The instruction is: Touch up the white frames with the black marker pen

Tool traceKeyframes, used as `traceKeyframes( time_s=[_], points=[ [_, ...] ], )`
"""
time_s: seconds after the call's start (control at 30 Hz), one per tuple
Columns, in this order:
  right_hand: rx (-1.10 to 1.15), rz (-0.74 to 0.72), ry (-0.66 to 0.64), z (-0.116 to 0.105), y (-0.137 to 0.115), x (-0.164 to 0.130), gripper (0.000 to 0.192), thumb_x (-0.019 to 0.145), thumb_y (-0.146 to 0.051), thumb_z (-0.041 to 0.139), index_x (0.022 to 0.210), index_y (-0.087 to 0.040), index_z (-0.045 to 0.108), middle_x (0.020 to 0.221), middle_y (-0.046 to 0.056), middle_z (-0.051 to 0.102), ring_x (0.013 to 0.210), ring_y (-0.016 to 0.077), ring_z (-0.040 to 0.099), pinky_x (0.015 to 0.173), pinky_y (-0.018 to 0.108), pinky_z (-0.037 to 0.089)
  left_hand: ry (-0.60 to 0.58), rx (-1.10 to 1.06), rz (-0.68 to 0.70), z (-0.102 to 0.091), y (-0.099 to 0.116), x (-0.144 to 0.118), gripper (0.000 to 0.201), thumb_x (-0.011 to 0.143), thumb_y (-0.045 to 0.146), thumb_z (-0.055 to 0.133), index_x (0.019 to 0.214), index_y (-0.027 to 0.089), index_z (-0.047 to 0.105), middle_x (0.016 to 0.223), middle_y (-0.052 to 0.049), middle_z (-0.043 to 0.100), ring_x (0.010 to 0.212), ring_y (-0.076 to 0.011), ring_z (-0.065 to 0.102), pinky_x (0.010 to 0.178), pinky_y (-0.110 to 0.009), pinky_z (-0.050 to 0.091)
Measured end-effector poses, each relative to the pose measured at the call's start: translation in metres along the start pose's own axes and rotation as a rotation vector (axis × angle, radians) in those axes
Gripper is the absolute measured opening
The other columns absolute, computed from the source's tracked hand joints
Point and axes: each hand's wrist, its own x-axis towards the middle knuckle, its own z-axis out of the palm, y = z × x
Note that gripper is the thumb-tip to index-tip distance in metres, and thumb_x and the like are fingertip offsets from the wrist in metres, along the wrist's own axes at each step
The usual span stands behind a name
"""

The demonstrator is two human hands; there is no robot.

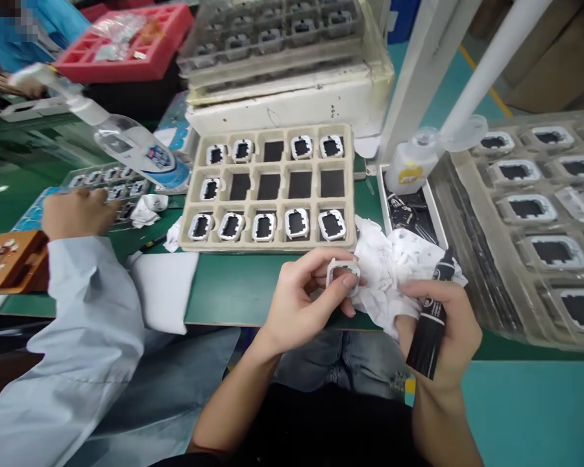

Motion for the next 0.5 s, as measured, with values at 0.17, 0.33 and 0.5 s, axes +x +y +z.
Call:
traceKeyframes(
  time_s=[0.17,0.33,0.5],
  points=[
    [0.147,-0.044,-0.003,0.002,-0.006,0.007,0.026,0.088,-0.011,0.071,0.108,-0.028,0.071,0.085,-0.004,0.072,0.067,0.0164,0.064,0.059,0.03,0.051,-0.02,0.069,-0.021,0.013,-0.012,-0.006,0.016,0.106,0.031,0.082,0.119,0.021,0.078,0.089,-0.001,0.083,0.061,-0.0122,0.076,0.063,-0.023,0.061],
    [0.211,-0.007,0.014,0.004,-0.002,0.001,0.027,0.093,-0.011,0.072,0.113,-0.028,0.073,0.099,0.0,0.077,0.08,0.02,0.074,0.068,0.033,0.059,0.039,0.116,-0.003,0.016,-0.014,-0.01,0.014,0.107,0.03,0.081,0.118,0.022,0.078,0.092,-0.002,0.084,0.064,-0.0116,0.074,0.066,-0.023,0.06],
    [0.328,0.019,0.03,0.009,0.005,-0.005,0.024,0.094,-0.01,0.072,0.108,-0.029,0.066,0.096,0.0,0.072,0.085,0.0226,0.076,0.074,0.037,0.061,0.049,0.175,0.002,0.016,-0.019,-0.017,0.013,0.107,0.029,0.081,0.118,0.022,0.078,0.091,-0.001,0.084,0.064,-0.0117,0.075,0.065,-0.022,0.059]
  ],
)
